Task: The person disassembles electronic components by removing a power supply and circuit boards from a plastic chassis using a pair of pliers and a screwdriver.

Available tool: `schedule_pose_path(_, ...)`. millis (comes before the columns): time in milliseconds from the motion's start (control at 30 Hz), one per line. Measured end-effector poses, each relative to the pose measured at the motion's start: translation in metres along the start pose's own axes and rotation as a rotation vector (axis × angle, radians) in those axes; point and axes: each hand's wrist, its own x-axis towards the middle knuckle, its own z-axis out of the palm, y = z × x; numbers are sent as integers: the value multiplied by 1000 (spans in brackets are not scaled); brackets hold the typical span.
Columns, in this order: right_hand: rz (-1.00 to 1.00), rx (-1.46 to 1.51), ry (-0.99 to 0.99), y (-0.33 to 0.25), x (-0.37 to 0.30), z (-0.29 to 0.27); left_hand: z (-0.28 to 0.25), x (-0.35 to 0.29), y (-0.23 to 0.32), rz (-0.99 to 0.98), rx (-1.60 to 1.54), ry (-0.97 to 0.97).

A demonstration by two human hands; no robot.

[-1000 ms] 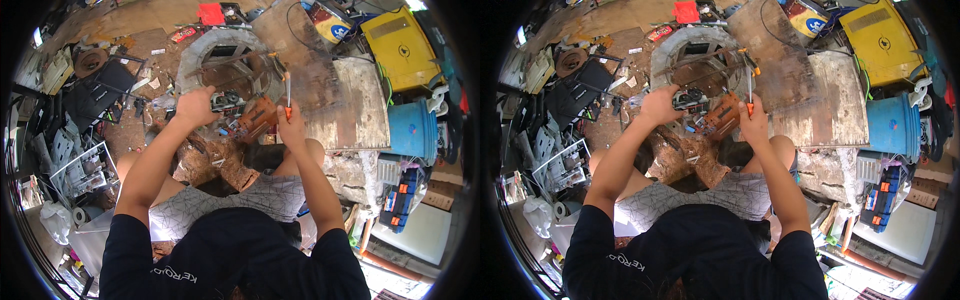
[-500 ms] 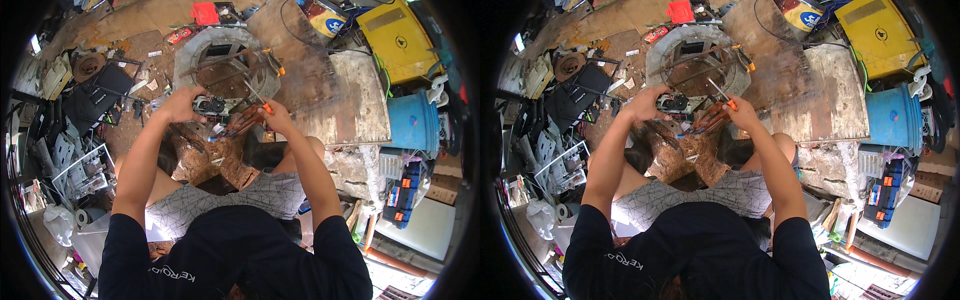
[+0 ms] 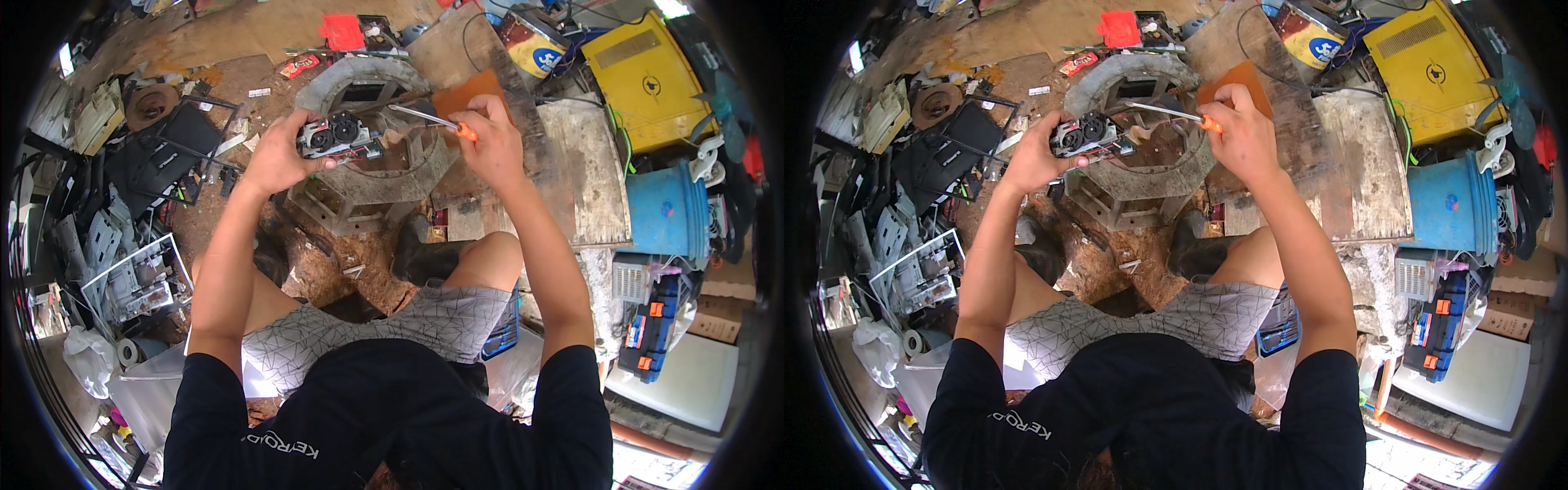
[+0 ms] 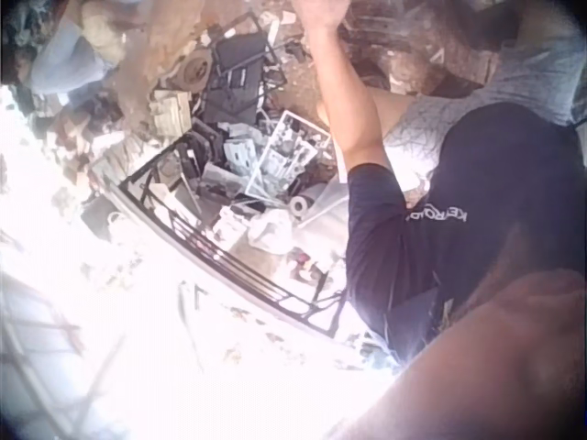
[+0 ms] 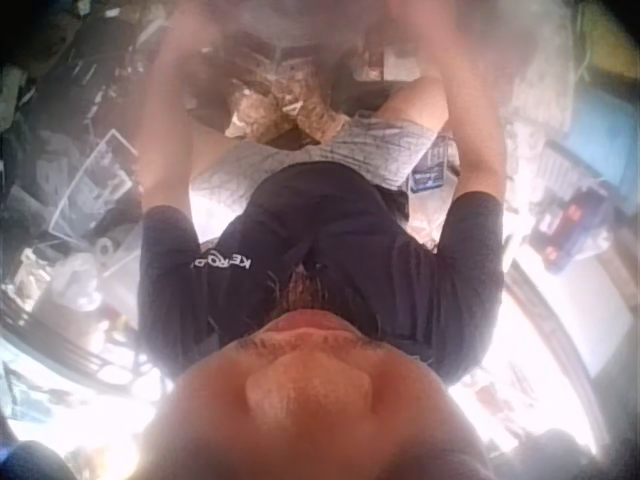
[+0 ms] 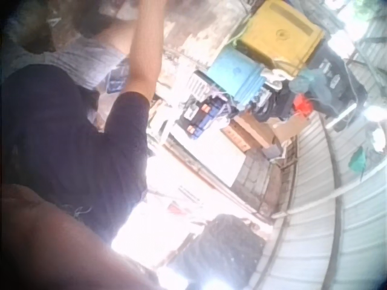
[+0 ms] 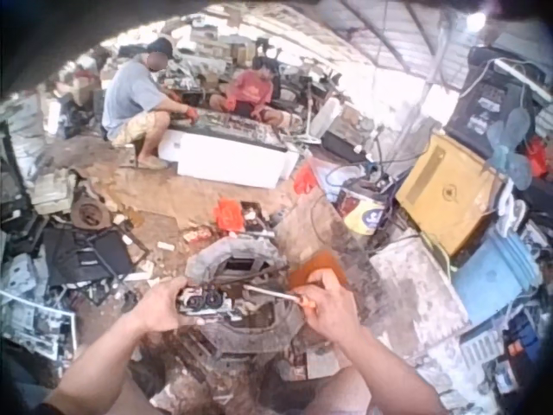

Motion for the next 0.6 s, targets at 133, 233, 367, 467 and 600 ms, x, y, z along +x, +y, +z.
schedule_pose_path(133,61,-12,6,22,-10,51,11,-2,14,-152,196,-53)
schedule_pose_path(233,390,172,-73,17,-49,79,53,-16,-6,-313,322,-229)
schedule_pose_path(367,669,324,-401,-6,-69,40,74,-27,-8,-167,405,-314)
schedule_pose_path(467,442,344,-516,-5,-70,5,64,-14,6,-189,451,-477)
schedule_pose_path(600,164,280,-657,-28,-19,-21,68,-23,-13,-73,434,-401)
